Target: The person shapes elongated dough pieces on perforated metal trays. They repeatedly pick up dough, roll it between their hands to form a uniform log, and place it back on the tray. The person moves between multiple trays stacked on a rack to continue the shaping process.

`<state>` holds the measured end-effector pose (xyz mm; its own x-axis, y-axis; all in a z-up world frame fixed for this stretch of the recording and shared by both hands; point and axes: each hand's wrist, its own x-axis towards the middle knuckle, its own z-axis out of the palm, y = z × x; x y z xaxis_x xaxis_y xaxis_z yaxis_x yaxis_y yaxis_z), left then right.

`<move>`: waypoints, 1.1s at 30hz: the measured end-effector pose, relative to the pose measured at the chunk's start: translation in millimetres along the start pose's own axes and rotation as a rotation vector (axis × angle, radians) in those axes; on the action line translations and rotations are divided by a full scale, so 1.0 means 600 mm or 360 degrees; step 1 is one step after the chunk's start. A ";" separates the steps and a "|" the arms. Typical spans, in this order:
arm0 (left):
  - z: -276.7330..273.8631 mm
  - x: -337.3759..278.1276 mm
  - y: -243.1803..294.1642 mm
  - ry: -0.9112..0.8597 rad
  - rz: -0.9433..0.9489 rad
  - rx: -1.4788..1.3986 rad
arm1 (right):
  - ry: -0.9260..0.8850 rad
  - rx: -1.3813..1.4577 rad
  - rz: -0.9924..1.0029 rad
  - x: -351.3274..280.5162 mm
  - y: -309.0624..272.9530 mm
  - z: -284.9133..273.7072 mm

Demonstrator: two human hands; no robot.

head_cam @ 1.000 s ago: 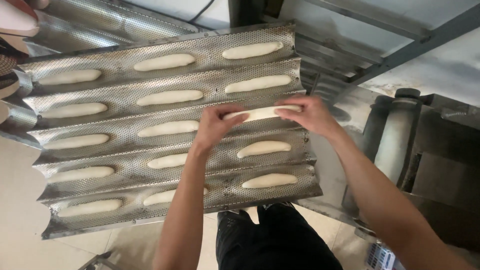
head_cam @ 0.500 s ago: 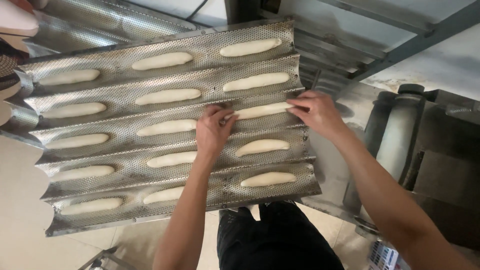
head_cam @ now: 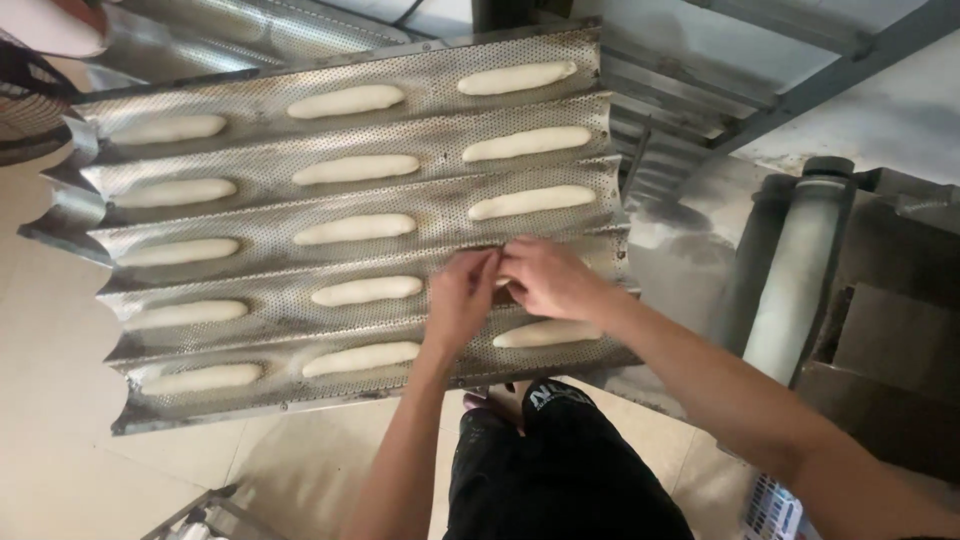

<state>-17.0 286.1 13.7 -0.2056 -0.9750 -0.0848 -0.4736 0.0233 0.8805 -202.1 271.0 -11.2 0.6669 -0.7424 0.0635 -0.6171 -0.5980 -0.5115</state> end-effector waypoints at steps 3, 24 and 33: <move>-0.014 -0.011 0.090 -0.0291 -0.0301 -0.0229 | -0.0092 0.0314 0.0193 -0.008 -0.045 -0.097; -0.036 -0.005 0.025 -0.0327 -0.0256 -0.0361 | 0.0384 0.0750 0.0500 -0.121 0.031 -0.095; 0.018 -0.004 -0.077 0.0080 0.0052 0.0720 | 0.0225 -0.0038 0.0627 -0.162 0.046 -0.102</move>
<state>-3.7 289.5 -31.8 -0.1899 -0.9814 -0.0278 -0.7964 0.1374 0.5889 -309.6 308.2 21.0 0.3149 -0.9490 -0.0152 -0.8243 -0.2655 -0.5001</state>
